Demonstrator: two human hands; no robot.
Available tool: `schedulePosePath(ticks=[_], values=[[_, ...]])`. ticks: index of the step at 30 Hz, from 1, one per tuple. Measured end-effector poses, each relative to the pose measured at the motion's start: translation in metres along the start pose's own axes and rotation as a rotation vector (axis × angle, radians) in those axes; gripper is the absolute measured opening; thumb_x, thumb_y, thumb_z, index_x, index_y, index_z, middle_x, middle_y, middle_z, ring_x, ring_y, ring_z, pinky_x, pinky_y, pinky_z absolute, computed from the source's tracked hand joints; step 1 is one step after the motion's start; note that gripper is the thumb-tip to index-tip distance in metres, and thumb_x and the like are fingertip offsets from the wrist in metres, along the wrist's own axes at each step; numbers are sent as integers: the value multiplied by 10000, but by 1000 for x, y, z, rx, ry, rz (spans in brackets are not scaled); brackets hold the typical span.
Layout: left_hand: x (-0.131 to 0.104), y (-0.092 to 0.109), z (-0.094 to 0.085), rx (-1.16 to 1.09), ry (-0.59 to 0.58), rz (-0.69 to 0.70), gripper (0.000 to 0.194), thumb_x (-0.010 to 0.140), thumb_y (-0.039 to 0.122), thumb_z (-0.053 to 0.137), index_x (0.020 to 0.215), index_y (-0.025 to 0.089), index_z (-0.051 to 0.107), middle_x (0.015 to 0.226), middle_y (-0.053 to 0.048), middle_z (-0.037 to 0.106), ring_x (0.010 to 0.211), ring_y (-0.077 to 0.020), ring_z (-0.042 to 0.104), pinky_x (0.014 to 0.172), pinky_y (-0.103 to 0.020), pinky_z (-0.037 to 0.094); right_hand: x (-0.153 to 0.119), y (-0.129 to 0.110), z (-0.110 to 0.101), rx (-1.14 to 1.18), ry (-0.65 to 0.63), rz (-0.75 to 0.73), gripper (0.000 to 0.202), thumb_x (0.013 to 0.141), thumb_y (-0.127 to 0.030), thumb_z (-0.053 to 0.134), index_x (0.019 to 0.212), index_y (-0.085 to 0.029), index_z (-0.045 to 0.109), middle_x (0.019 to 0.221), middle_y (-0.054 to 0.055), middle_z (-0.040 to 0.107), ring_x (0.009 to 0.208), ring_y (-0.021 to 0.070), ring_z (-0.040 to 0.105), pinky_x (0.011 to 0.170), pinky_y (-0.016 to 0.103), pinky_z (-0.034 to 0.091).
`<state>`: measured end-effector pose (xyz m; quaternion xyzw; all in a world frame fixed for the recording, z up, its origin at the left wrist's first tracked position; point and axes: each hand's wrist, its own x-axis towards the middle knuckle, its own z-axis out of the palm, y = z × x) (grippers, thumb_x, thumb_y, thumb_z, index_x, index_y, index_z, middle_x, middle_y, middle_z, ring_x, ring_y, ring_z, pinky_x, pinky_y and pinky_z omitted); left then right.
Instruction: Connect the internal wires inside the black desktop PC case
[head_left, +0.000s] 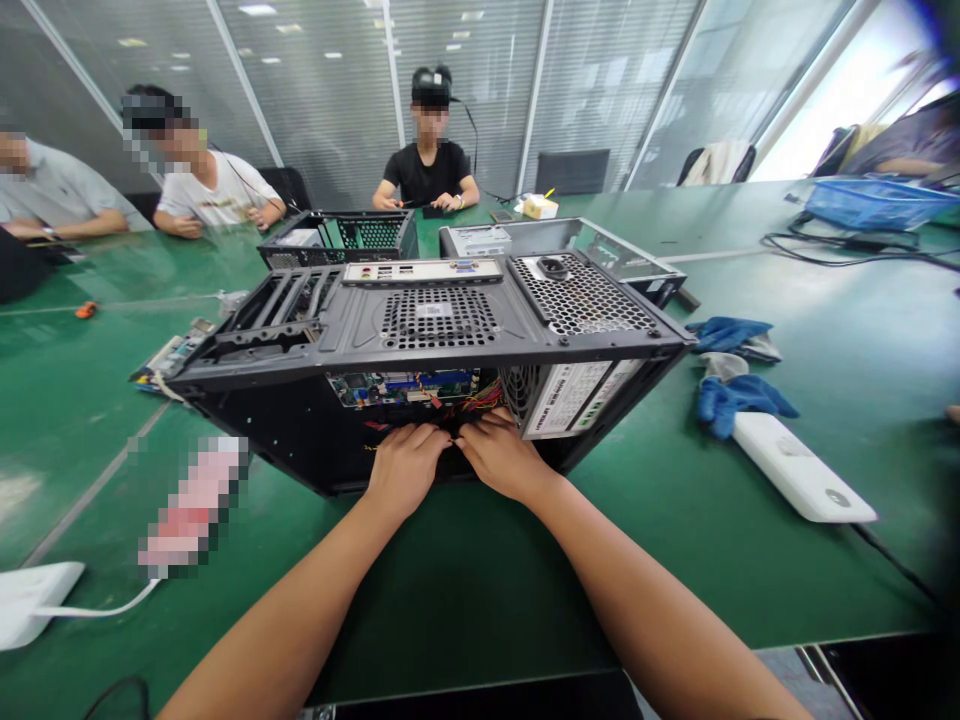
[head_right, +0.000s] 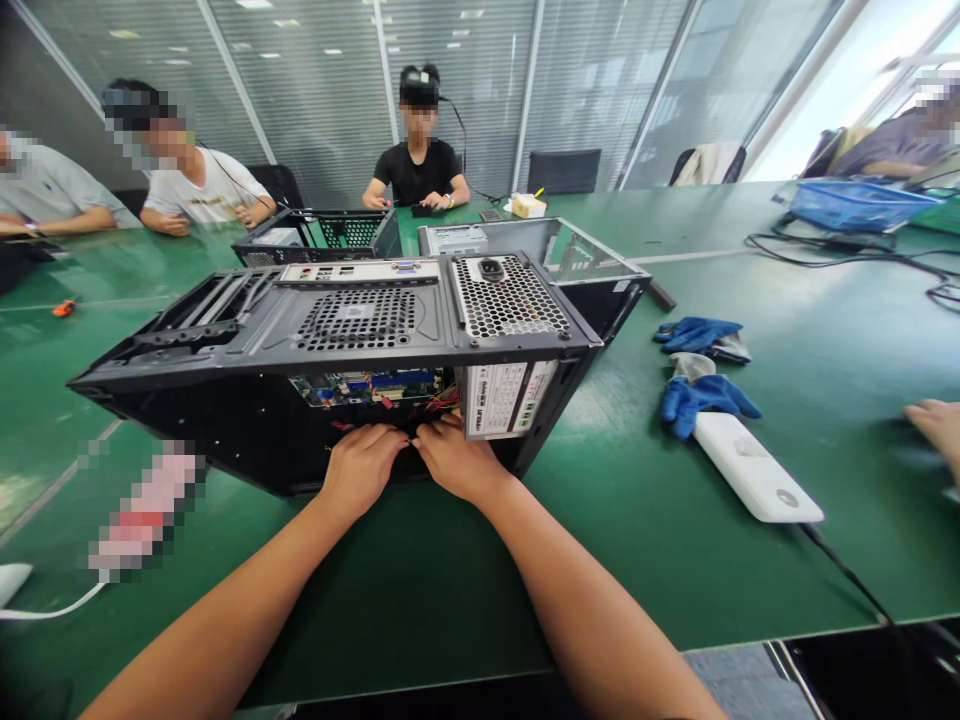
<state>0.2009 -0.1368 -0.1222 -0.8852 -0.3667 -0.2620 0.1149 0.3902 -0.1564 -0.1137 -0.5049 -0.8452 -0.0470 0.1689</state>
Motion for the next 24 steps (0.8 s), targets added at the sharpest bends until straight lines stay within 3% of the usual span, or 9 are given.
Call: schedulePosePath(ticks=[15,24], values=[[-3,0,0,-54,50,-5,177,982,238,499,1010,176,661,910,-48,673,801,-163,650,727,-281,547,1,2,-3,78,-35,-6,168,966,-195,522,883,-200,668,809,38,674,859,200,575,824,326,352],[-1,1,-1,70,2,-7,251,985,259,494,811,202,667,741,-14,611,646,-142,590,579,-250,453,1,1,-1,20,-49,-8,167,970,-210,509,887,-190,654,835,54,682,885,214,583,846,340,361]])
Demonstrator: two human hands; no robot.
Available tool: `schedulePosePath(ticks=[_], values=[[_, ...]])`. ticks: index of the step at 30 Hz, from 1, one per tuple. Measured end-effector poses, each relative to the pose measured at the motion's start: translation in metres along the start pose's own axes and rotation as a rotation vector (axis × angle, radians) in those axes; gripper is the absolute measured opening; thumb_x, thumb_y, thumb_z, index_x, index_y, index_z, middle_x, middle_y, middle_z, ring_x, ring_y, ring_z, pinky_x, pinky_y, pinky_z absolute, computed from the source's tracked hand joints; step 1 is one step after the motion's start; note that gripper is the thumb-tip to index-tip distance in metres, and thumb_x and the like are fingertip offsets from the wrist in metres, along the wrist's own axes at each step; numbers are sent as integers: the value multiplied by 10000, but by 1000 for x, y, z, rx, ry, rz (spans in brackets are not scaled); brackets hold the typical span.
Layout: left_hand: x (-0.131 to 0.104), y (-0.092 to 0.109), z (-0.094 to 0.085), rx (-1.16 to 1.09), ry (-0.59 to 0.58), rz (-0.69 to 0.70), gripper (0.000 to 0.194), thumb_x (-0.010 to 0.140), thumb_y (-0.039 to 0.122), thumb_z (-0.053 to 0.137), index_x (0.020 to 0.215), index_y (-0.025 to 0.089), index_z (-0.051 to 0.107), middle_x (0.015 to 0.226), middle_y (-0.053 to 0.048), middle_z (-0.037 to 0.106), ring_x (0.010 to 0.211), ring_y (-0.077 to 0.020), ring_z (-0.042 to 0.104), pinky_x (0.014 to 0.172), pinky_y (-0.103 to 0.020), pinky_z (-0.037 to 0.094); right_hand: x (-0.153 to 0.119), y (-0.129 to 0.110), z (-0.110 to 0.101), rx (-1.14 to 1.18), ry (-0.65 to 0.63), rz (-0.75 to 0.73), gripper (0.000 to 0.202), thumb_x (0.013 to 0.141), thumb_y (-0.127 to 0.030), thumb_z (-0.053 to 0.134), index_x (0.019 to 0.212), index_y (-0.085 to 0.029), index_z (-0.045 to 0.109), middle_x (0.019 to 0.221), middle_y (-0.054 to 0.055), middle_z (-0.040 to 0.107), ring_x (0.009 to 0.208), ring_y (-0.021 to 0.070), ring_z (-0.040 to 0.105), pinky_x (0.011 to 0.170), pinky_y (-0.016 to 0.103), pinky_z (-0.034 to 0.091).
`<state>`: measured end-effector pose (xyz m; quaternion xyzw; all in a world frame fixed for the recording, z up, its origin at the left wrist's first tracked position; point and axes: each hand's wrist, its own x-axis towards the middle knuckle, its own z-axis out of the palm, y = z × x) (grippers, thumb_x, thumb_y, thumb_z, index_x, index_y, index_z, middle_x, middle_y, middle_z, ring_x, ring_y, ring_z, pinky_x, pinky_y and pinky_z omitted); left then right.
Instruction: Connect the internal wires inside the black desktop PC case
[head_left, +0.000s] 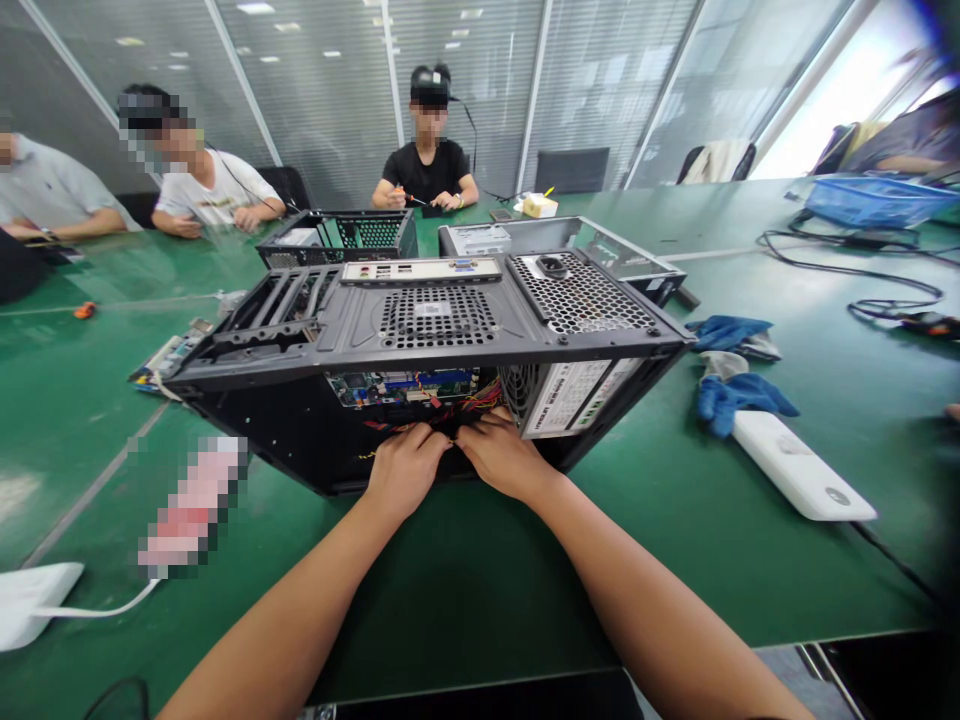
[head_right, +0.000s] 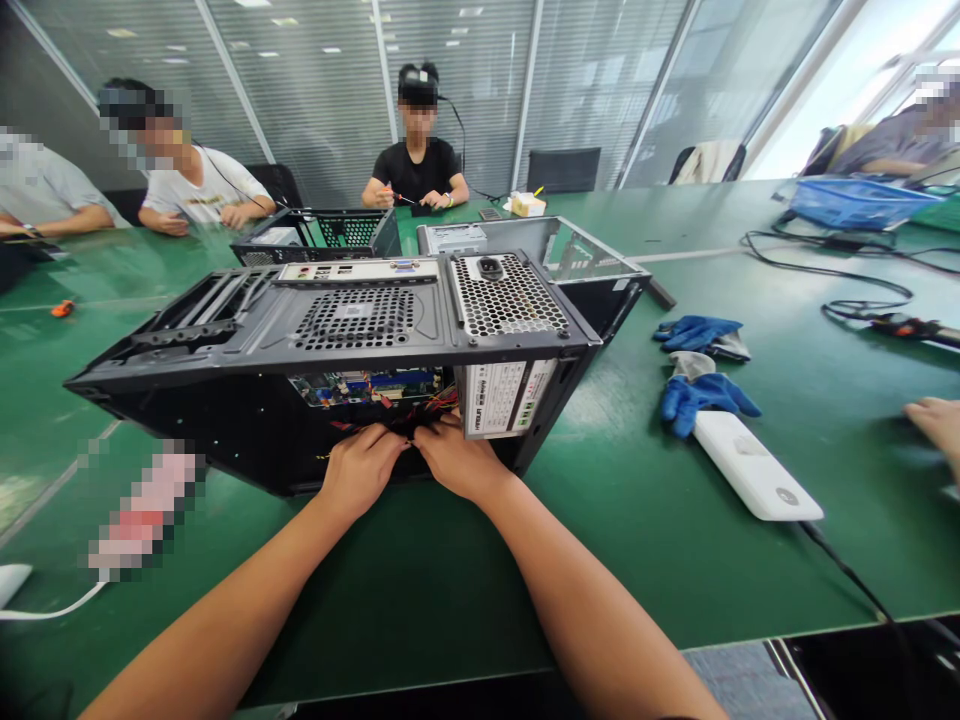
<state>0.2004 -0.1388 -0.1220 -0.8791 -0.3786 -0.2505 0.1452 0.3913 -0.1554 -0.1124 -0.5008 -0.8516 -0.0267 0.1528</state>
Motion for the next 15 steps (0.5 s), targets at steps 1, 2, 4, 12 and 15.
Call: schedulePosePath(ticks=[1,2,4,12,15], values=[[0,0,0,10,-2,-3,252,985,265,495,813,204,668,730,-14,601,639,-145,585,573,-253,445,0,0,0,-2,0,-1,170,973,-212,503,891,-190,651,839,54,682,890,214,584,849,340,360],[0,0,0,17,-4,-4,252,985,270,496,814,206,670,721,-13,593,633,-148,579,571,-256,440,0,0,-1,-2,0,-2,174,975,-213,497,893,-188,649,841,55,682,894,215,584,853,340,359],[0,0,1,18,-13,-5,251,985,273,495,821,207,673,712,-14,583,631,-151,572,576,-261,436,0,-1,-1,2,2,-4,176,977,-216,494,894,-184,645,837,58,679,894,215,583,858,343,357],[3,1,-1,10,-6,1,240,978,273,510,820,208,678,686,-14,590,645,-166,575,644,-291,462,-1,0,3,22,49,-24,160,969,-231,518,895,-192,654,797,54,663,858,220,568,850,353,353],[4,1,-2,4,-6,6,216,971,264,526,830,206,678,688,-12,604,658,-166,586,672,-299,469,-1,1,3,9,44,-31,154,964,-225,525,891,-195,657,803,50,665,860,218,568,849,351,354]])
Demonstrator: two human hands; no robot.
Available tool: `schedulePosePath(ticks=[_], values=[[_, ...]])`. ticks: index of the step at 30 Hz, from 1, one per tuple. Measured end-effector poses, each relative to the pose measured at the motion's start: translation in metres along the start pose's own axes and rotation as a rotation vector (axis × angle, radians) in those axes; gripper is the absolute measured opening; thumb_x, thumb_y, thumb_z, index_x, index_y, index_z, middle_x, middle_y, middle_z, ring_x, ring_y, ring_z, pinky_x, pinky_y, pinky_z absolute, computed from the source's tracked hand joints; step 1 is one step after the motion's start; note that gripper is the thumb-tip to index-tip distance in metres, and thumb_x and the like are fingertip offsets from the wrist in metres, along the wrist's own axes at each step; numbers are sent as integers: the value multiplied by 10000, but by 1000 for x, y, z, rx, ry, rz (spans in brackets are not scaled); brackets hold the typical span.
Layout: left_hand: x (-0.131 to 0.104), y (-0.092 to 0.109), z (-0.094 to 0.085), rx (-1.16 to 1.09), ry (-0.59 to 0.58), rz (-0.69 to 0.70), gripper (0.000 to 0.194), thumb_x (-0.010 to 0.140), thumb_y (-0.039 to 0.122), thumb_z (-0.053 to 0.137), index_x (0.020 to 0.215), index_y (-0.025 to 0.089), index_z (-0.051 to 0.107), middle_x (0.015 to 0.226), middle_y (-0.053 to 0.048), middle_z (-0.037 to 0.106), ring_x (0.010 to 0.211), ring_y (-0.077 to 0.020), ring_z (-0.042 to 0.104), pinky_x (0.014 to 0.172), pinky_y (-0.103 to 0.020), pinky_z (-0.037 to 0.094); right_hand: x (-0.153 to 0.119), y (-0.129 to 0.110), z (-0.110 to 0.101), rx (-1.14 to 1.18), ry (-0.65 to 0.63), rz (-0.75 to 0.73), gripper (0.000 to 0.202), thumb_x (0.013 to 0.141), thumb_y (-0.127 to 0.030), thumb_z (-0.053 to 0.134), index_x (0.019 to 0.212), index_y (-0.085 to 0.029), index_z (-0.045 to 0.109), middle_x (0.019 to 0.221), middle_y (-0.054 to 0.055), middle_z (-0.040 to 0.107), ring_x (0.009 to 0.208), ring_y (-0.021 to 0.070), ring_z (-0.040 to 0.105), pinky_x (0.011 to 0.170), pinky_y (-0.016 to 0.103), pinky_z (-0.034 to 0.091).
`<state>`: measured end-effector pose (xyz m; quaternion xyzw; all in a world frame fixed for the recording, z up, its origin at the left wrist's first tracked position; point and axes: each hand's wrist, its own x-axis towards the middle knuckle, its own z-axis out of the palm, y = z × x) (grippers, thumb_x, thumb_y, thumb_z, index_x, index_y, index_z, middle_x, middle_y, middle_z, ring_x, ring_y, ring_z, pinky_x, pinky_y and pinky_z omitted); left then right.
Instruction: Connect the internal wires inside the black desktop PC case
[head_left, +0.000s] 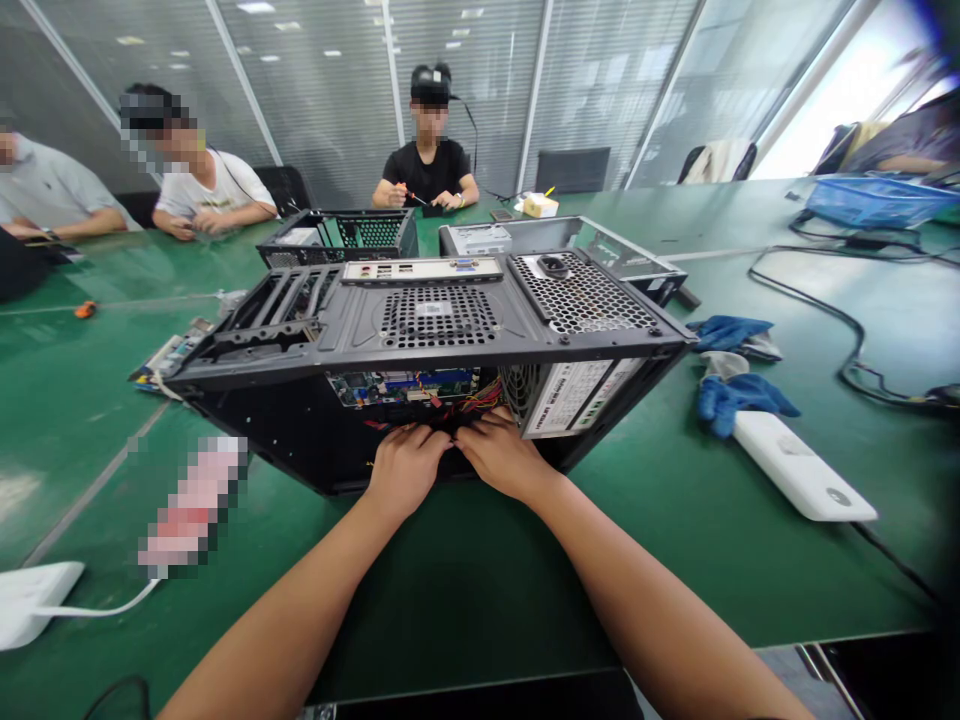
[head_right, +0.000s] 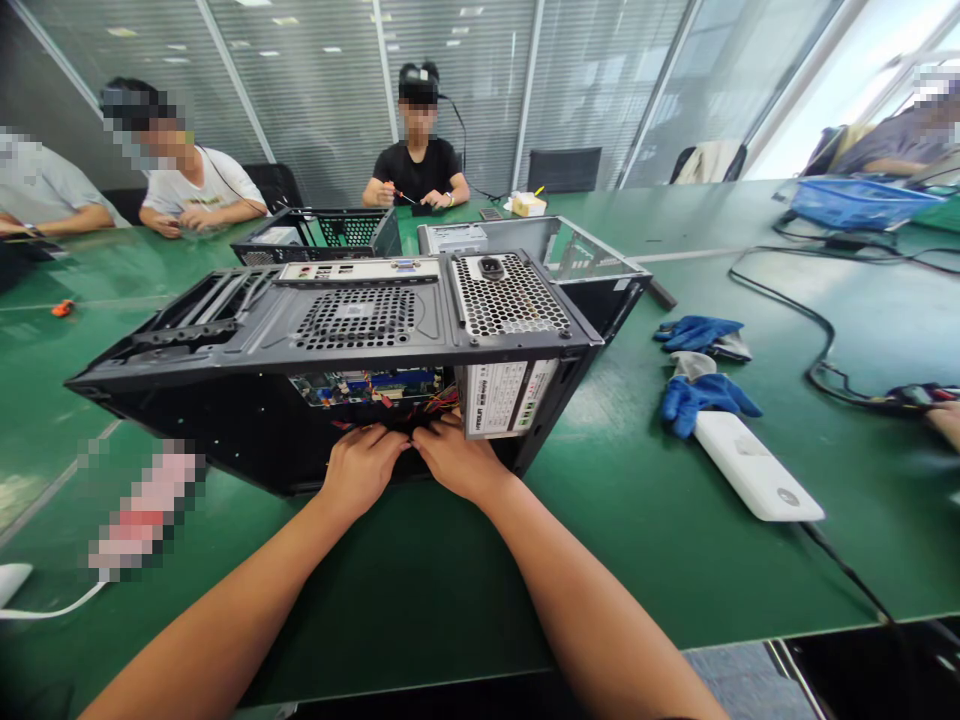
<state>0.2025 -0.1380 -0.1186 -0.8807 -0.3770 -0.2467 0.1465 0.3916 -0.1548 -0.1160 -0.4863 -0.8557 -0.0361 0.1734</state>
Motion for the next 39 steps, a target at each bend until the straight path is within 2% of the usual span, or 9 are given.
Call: schedulePosePath(ticks=[9,20,31,39], values=[[-1,-1,1,-21,-10,16,259,974,265,512,766,192,648,682,-22,598,685,-172,573,662,-294,459,0,0,1,-7,-18,6,167,968,-231,524,885,-200,665,811,49,678,868,216,578,869,357,353],[-1,0,1,-28,-31,13,199,965,238,515,845,197,668,710,-28,623,743,-190,591,733,-323,482,0,-1,0,-10,-3,8,180,974,-222,506,859,-183,639,818,60,669,863,219,575,847,349,356],[0,1,-1,-5,-63,8,177,958,227,532,845,204,667,722,-26,636,752,-208,569,659,-325,434,1,-2,-1,-49,0,-13,160,970,-213,504,889,-182,640,859,56,663,882,223,567,873,365,358],[-2,0,1,-48,-24,26,211,975,218,499,837,189,656,715,-21,626,739,-186,597,731,-316,496,0,1,0,-33,-8,-11,169,968,-206,520,872,-210,659,822,32,654,857,206,561,850,345,353]])
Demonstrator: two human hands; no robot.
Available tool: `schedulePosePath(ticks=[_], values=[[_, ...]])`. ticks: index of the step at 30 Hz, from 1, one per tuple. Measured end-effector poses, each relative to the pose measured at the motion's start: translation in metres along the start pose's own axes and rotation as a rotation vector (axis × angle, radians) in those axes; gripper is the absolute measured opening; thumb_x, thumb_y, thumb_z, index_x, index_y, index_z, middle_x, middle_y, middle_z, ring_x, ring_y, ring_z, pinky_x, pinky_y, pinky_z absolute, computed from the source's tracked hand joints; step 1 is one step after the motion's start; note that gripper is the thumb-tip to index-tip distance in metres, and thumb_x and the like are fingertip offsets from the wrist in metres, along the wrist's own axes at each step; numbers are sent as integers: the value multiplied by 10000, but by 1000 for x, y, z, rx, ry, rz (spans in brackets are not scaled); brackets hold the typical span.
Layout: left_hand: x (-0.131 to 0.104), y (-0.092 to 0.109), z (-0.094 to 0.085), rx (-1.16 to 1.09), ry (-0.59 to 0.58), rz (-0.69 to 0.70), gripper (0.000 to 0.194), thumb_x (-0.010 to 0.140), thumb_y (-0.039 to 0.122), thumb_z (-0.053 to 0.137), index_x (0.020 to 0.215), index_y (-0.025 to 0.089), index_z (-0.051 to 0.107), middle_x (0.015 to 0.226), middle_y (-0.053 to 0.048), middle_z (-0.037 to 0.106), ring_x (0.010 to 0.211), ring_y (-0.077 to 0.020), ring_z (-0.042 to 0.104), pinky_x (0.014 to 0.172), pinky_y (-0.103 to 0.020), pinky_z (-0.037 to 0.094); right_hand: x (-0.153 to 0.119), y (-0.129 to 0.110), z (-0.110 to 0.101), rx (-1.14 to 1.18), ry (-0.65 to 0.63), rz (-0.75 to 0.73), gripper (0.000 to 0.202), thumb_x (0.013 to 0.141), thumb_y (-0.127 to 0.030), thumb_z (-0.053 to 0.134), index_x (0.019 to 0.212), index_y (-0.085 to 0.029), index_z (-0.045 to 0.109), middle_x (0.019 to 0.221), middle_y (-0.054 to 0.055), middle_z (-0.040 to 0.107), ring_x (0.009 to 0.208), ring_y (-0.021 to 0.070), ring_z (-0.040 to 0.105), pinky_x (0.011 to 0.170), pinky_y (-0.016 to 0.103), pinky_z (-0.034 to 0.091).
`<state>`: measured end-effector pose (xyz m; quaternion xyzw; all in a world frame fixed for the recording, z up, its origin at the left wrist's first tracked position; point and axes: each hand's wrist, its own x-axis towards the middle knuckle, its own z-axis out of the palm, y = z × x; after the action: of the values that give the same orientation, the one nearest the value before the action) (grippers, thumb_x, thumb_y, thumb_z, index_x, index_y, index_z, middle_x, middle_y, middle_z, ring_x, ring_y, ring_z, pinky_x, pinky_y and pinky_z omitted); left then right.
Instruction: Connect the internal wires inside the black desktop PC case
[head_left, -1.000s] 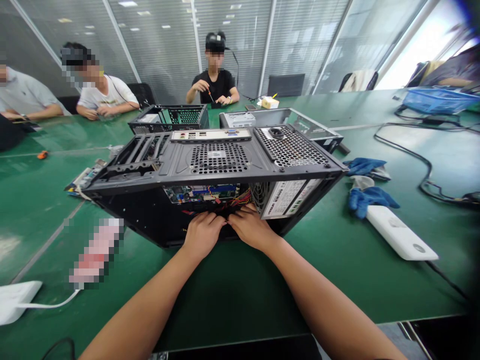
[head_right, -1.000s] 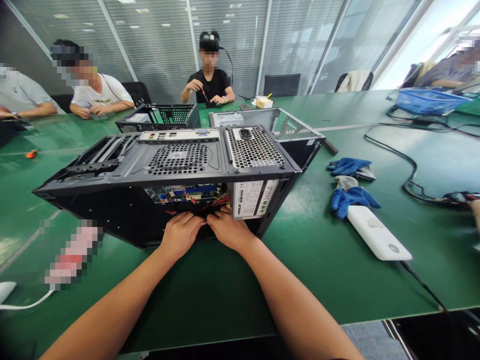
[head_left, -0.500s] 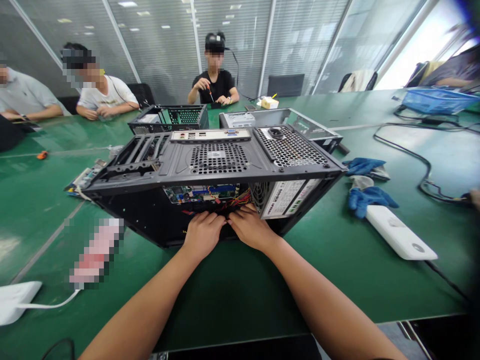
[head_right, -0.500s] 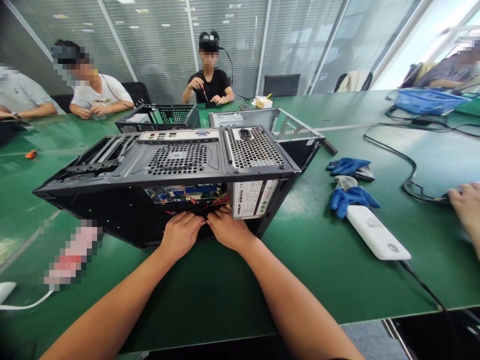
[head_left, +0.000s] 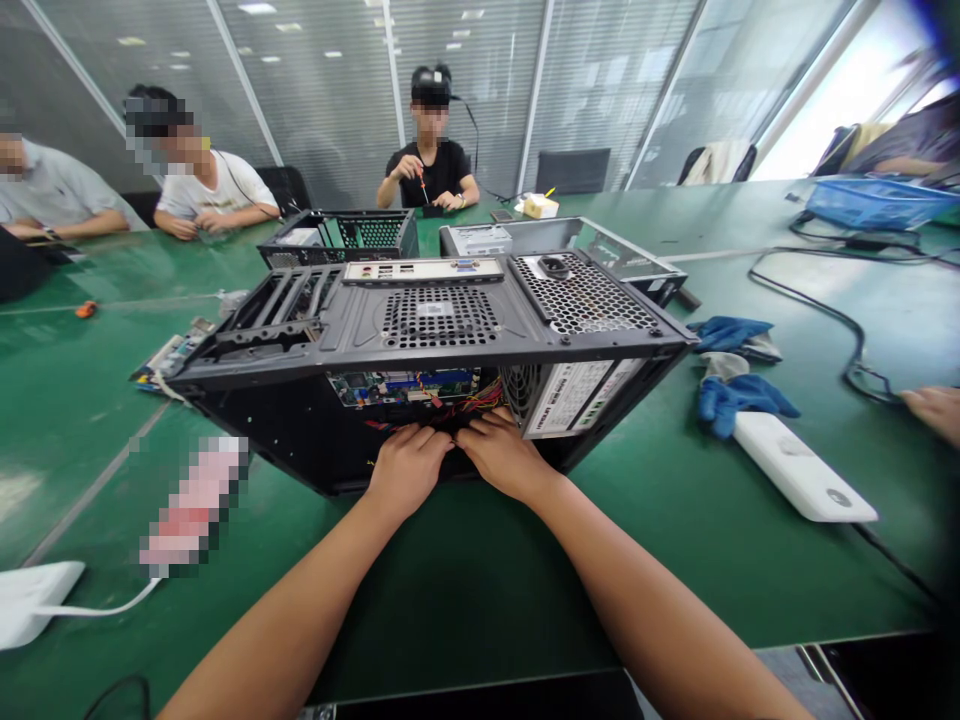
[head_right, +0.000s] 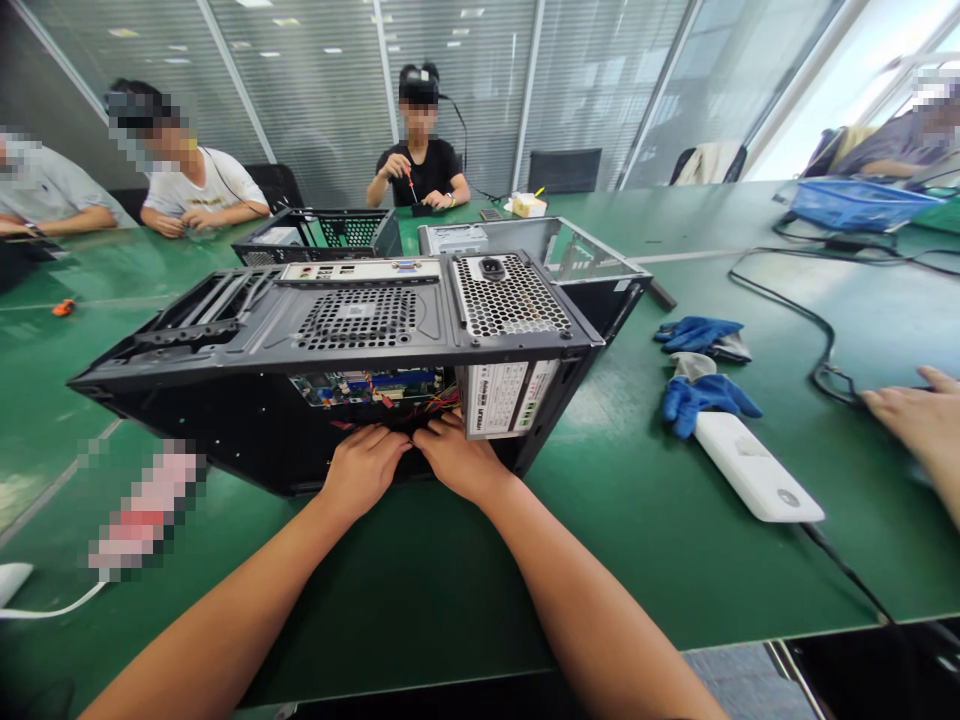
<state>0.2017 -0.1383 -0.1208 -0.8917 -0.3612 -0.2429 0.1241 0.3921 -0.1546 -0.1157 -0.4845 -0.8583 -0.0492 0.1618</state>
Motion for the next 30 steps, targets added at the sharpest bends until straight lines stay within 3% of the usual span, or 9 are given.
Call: schedulePosePath(ticks=[7,18,30], values=[[-3,-1,4,-66,35,3,164,979,248,508,978,168,652,822,-39,657,795,-185,628,770,-309,530,1,1,0,15,-6,1,152,955,-192,543,870,-207,668,832,27,660,859,199,565,837,334,350],[-1,0,2,-6,12,-9,201,977,254,514,861,197,668,749,-20,628,739,-181,586,692,-296,486,0,0,4,-15,7,-6,169,964,-201,520,871,-194,661,827,43,669,870,218,563,857,358,345],[1,0,-1,18,-13,-27,185,969,224,517,887,202,681,730,-20,624,724,-185,571,659,-297,451,1,-1,-1,64,58,-6,140,950,-181,502,856,-165,605,833,62,623,846,215,528,851,356,348]])
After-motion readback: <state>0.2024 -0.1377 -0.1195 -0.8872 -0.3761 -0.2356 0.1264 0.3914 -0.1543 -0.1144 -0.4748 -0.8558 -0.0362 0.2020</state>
